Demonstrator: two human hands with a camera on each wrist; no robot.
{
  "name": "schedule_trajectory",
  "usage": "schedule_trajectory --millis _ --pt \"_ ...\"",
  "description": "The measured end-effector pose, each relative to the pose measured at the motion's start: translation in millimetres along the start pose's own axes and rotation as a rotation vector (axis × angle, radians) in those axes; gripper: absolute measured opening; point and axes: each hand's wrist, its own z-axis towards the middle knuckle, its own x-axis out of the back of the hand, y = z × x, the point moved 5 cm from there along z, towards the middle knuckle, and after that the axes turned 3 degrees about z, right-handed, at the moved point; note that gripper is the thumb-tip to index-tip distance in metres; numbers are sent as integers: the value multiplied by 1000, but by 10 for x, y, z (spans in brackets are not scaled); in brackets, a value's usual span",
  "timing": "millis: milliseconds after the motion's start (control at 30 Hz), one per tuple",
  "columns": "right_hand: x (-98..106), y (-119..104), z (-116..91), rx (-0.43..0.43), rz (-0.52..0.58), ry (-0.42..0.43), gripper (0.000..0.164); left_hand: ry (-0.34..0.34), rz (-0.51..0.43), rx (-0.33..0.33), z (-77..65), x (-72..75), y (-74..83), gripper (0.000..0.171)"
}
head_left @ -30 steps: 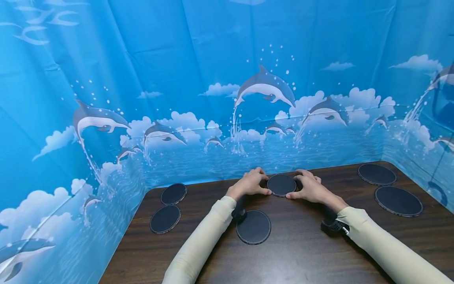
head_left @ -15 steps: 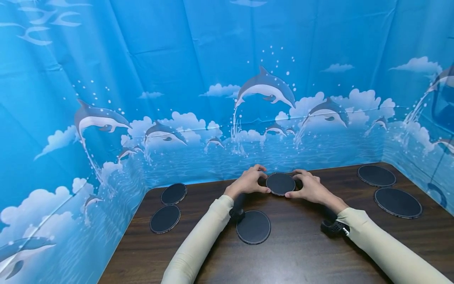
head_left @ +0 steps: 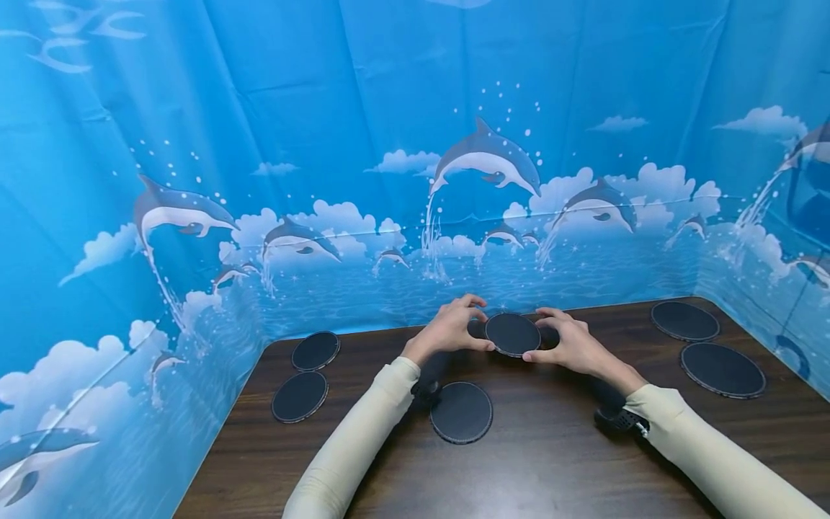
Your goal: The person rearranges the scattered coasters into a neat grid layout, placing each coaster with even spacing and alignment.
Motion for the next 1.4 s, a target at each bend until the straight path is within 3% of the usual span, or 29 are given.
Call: schedule_trajectory --millis 433,967,1400 --pt "160 -210 -203 65 -54 26 87 30 38 -41 -157 185 278 54" --pt "206 -297 -669 114 -50 58 98 28 81 -76 -456 64 646 55" --pt "216 -415 -807 139 -74 23 100 18 116 -56 -620 35 769 57"
